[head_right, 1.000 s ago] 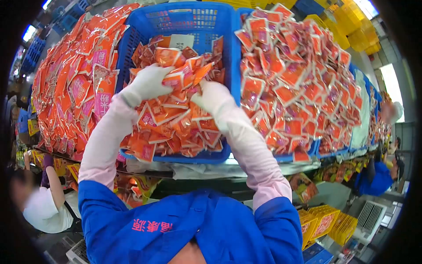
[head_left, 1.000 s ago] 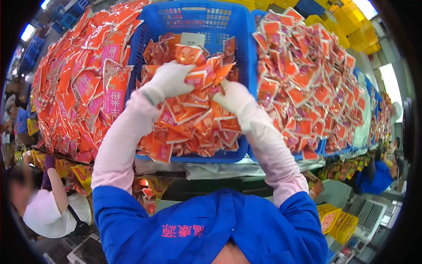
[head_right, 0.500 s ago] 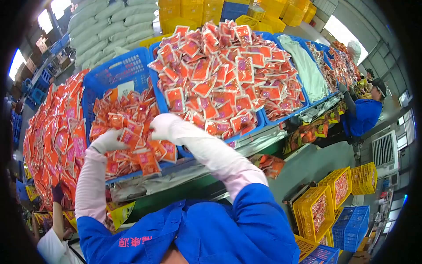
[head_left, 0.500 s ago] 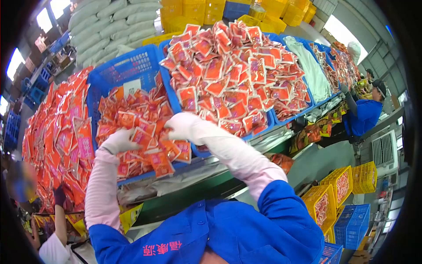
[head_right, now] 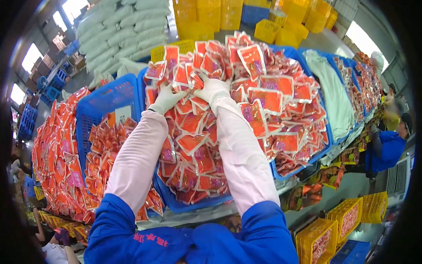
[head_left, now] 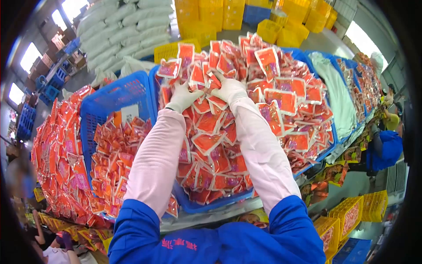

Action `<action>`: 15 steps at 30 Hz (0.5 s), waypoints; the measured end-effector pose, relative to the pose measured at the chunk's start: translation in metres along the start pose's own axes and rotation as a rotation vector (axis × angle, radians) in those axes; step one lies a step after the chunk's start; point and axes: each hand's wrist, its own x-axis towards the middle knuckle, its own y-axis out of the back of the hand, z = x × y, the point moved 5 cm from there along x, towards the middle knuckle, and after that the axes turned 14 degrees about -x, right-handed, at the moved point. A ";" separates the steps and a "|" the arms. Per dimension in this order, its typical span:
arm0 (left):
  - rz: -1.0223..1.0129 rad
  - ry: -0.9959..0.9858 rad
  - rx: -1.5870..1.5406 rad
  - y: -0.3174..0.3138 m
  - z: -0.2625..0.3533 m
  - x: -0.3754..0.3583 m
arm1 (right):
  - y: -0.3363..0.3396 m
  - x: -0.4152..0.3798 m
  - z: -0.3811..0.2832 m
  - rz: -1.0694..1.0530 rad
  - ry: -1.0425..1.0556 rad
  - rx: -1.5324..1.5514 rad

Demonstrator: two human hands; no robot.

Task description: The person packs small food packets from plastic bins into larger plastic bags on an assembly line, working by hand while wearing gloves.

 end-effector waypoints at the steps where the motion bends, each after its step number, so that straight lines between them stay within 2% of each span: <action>1: -0.036 -0.043 -0.108 -0.004 -0.004 -0.009 | -0.004 -0.013 0.001 0.034 0.017 -0.006; 2: -0.069 -0.088 -0.220 -0.005 -0.007 -0.021 | -0.010 -0.028 0.002 0.003 0.008 -0.005; 4: -0.122 -0.038 -0.191 -0.007 0.002 -0.065 | -0.021 -0.066 -0.006 0.151 0.025 -0.087; 5: -0.047 -0.063 -0.204 -0.007 -0.001 -0.086 | -0.027 -0.090 -0.012 0.286 0.034 -0.100; 6: 0.026 -0.082 -0.217 -0.007 -0.004 -0.115 | -0.044 -0.112 -0.016 0.254 0.028 -0.100; 7: 0.050 -0.119 -0.100 -0.004 0.012 -0.148 | -0.050 -0.135 -0.020 0.383 0.076 -0.050; 8: 0.032 -0.112 -0.113 -0.006 0.012 -0.168 | -0.052 -0.157 -0.021 0.516 0.120 -0.007; 10: 0.013 -0.138 0.118 -0.015 0.017 -0.210 | -0.062 -0.197 -0.025 0.492 0.093 0.013; 12: -0.016 -0.082 0.097 -0.024 0.018 -0.251 | -0.078 -0.233 -0.027 0.660 0.137 -0.023; 13: 0.005 -0.094 0.156 -0.030 0.016 -0.269 | -0.106 -0.240 -0.020 0.551 0.131 0.136; 14: 0.035 -0.112 0.216 -0.037 0.013 -0.280 | -0.117 -0.255 -0.022 0.460 0.074 0.112; 15: 0.099 -0.190 0.409 -0.049 0.009 -0.288 | -0.122 -0.252 -0.024 0.395 0.051 -0.006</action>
